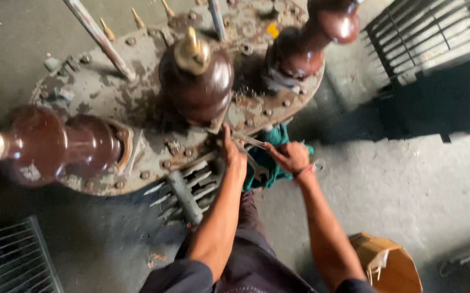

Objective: The person uses a wrench to tighten bolts on a large industrial machine with brown insulators. They repeatedly apply the wrench to different bolts, occasionally using a cloth to wipe the surface. The task involves methodical tightening of multiple fasteners on the equipment.

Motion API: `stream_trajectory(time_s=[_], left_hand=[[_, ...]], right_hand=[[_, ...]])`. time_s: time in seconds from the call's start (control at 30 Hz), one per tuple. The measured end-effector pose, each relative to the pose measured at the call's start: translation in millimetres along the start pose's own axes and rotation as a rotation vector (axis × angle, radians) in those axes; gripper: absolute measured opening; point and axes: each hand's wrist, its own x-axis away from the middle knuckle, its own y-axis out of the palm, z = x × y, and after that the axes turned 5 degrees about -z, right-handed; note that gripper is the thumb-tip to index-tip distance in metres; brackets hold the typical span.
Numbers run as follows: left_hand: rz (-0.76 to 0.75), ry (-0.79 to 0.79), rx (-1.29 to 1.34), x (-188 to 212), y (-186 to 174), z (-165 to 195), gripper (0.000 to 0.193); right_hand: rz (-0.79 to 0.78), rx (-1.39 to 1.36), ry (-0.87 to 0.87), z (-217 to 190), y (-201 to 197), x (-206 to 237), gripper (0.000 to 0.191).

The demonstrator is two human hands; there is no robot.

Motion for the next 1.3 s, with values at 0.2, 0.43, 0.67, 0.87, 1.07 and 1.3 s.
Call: stream_trajectory(time_s=[0.2,0.43,0.67,0.87,1.07,1.3], left_hand=[[0.023,-0.043,-0.029,-27.4,-21.4,-18.8,0.057],[0.039,-0.106,-0.032,-20.4,-14.6,-9.1,0.054],[-0.021,-0.066,0.003,13.8,-2.1,0.0,0.057],[0.019,-0.068,0.078,15.0,5.3,5.6,0.064],[-0.109,-0.094,0.083,-8.2,-14.7,-3.9,0.077],[0.017,-0.069,-0.001,-52.3,-43.0,-29.6,0.069]], right_hand=[[-0.458,0.031,0.051,28.5,-31.8,-72.9,0.084],[-0.157,0.029,0.115,2.8,-5.1,-6.7,0.086],[0.159,0.082,0.119,-30.8,-18.2,21.8,0.078],[0.407,-0.139,0.349,-81.1,27.9,71.5,0.06],[0.0,0.1,-0.043,-8.3,-3.1,-2.9,0.077],[-0.071,0.289,-0.25,33.7,-17.8,-105.7,0.09]])
